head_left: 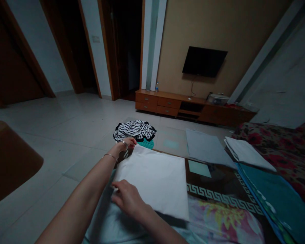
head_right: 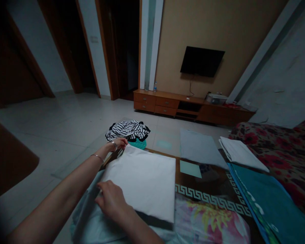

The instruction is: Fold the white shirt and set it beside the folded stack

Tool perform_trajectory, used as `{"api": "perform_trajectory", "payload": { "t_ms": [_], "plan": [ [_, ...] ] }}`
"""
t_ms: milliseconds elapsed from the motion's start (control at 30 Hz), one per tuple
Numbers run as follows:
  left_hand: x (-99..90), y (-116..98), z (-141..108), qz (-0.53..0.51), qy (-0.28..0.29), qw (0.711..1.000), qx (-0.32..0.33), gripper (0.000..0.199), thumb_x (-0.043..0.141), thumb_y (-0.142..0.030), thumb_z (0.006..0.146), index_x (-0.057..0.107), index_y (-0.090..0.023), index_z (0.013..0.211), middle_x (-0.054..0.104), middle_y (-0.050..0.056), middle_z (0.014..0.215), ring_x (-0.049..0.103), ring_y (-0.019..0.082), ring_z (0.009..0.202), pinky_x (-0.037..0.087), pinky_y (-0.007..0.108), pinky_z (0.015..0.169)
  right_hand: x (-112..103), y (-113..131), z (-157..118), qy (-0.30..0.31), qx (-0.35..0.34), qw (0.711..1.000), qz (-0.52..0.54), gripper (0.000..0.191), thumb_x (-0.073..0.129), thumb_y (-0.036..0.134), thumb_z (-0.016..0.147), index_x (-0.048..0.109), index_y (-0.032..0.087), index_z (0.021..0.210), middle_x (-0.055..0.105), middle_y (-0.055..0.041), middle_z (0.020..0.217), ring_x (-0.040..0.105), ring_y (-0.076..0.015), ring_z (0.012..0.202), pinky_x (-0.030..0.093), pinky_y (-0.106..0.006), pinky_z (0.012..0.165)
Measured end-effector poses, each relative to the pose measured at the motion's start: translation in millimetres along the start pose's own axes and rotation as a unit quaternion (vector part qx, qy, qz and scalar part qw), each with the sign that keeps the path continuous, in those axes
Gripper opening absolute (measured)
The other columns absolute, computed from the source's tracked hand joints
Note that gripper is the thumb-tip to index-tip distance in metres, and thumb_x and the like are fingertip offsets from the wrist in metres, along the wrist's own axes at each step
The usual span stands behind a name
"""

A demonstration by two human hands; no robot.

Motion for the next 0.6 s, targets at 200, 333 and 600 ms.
{"api": "perform_trajectory", "payload": {
  "t_ms": [200,333,600],
  "plan": [
    [9.3,27,-7,0.039,0.016,0.997,-0.06,0.028,0.051,-0.032,0.091,0.058,-0.01,0.107,0.063,0.005,0.09,0.059,0.012,0.071,0.052,0.028,0.065,-28,-24,-49,-0.032,0.019,0.999,0.017,0.032,0.057,0.01,0.082,0.061,0.017,0.113,0.064,-0.0066,0.101,0.06,-0.0169,0.091,0.046,-0.027,0.082],
    [15.7,26,-17,0.09,-0.007,0.995,-0.043,0.039,0.062,-0.024,0.077,0.059,-0.01,0.113,0.067,0.007,0.092,0.06,0.014,0.072,0.049,0.024,0.064,-61,-51,-85,-0.09,0.07,0.993,0.038,0.024,0.052,0.011,0.084,0.064,0.018,0.104,0.065,-0.0052,0.096,0.061,-0.0159,0.087,0.046,-0.026,0.079],
    [27.4,-13,-37,0.204,-0.093,0.975,0.014,0.071,0.05,0.002,0.066,0.048,-0.014,0.135,0.063,0.011,0.118,0.059,0.021,0.099,0.046,0.028,0.087,-98,-80,-129,-0.185,0.123,0.975,0.029,0.022,0.047,0.014,0.086,0.064,0.017,0.1,0.065,-0.0056,0.092,0.06,-0.0171,0.087,0.046,-0.028,0.078]
  ]
}}
Point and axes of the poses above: each hand's wrist, its own z-axis towards the middle knuckle, its own x-axis out of the palm, y = z × x, the point moved 6 cm from there along z, towards the middle knuckle
